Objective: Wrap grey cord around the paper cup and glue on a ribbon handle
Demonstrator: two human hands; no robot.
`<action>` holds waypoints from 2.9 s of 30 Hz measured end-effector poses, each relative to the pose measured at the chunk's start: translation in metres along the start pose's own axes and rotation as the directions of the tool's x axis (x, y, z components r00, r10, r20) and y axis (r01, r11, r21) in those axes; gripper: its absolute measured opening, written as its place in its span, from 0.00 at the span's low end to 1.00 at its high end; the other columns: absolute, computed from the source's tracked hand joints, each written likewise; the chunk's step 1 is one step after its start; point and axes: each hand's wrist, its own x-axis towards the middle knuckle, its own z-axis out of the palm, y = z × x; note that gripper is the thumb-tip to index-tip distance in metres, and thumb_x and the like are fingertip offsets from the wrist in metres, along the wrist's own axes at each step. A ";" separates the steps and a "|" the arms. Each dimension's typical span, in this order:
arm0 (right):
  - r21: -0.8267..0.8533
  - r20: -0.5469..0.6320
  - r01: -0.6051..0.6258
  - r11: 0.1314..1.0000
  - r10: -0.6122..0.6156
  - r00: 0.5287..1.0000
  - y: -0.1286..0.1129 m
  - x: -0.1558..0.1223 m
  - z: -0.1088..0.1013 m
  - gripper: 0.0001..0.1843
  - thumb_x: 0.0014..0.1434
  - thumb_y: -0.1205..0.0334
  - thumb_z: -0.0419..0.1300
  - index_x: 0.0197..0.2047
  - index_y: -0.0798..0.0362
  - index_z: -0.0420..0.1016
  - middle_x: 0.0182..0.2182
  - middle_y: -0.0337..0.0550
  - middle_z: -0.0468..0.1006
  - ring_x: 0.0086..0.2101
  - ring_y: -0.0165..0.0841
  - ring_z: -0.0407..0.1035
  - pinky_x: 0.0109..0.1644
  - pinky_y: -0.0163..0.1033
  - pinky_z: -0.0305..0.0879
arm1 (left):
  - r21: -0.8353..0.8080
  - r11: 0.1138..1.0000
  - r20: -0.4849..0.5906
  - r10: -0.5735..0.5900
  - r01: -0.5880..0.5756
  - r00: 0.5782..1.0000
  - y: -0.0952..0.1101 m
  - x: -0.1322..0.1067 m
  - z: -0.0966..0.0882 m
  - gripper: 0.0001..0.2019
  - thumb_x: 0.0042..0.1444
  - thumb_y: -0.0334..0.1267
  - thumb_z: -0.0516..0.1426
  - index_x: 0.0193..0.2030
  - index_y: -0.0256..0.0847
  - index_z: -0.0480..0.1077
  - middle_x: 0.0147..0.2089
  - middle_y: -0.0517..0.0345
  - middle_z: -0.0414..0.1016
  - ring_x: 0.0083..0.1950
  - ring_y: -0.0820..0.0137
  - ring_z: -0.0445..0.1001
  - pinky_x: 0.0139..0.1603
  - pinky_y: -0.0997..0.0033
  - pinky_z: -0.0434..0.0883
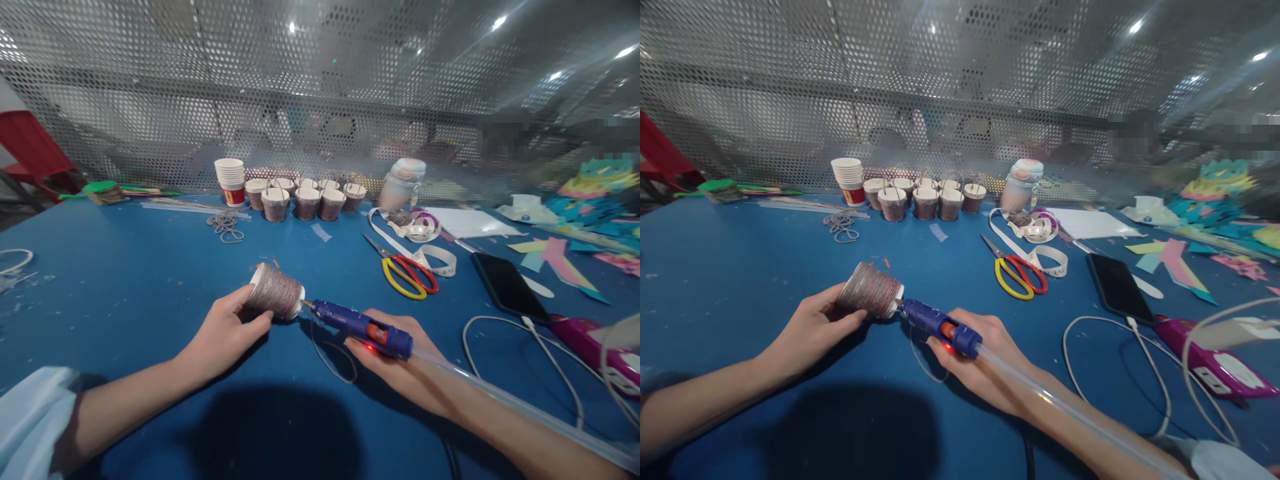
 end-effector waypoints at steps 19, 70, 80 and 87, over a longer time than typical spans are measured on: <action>0.010 -0.013 -0.102 0.995 0.102 0.995 0.001 0.002 -0.002 0.13 0.59 0.56 0.56 0.25 0.52 0.65 0.19 0.33 0.66 0.20 0.25 0.58 0.24 0.31 0.56 | 0.010 1.000 0.027 0.021 -0.021 0.999 -0.003 -0.002 -0.002 0.09 0.51 0.37 0.55 0.37 0.38 0.73 0.36 0.56 0.77 0.41 0.65 0.74 0.44 0.66 0.70; -0.005 -0.019 -0.105 0.994 0.105 0.994 0.000 0.003 -0.005 0.14 0.58 0.55 0.56 0.24 0.51 0.62 0.19 0.34 0.67 0.20 0.25 0.57 0.23 0.31 0.56 | -0.122 0.992 0.040 -0.011 0.016 0.999 0.003 -0.001 -0.002 0.12 0.50 0.35 0.57 0.42 0.37 0.75 0.42 0.54 0.80 0.45 0.62 0.76 0.50 0.64 0.71; 0.009 0.041 -0.098 0.995 0.097 0.994 -0.006 0.003 -0.006 0.13 0.57 0.56 0.56 0.24 0.52 0.63 0.19 0.35 0.68 0.20 0.26 0.59 0.23 0.32 0.55 | -0.123 0.992 0.046 -0.021 0.027 0.999 0.000 0.000 -0.003 0.13 0.52 0.36 0.57 0.44 0.37 0.74 0.39 0.55 0.79 0.41 0.65 0.75 0.44 0.69 0.71; 0.050 -0.076 -0.252 0.967 0.255 0.964 0.009 0.011 -0.007 0.18 0.58 0.48 0.55 0.26 0.53 0.70 0.17 0.35 0.66 0.19 0.28 0.60 0.23 0.34 0.58 | -0.084 0.996 0.065 0.024 -0.018 0.998 -0.002 -0.001 -0.003 0.13 0.53 0.35 0.56 0.44 0.37 0.75 0.42 0.54 0.79 0.45 0.63 0.75 0.49 0.66 0.70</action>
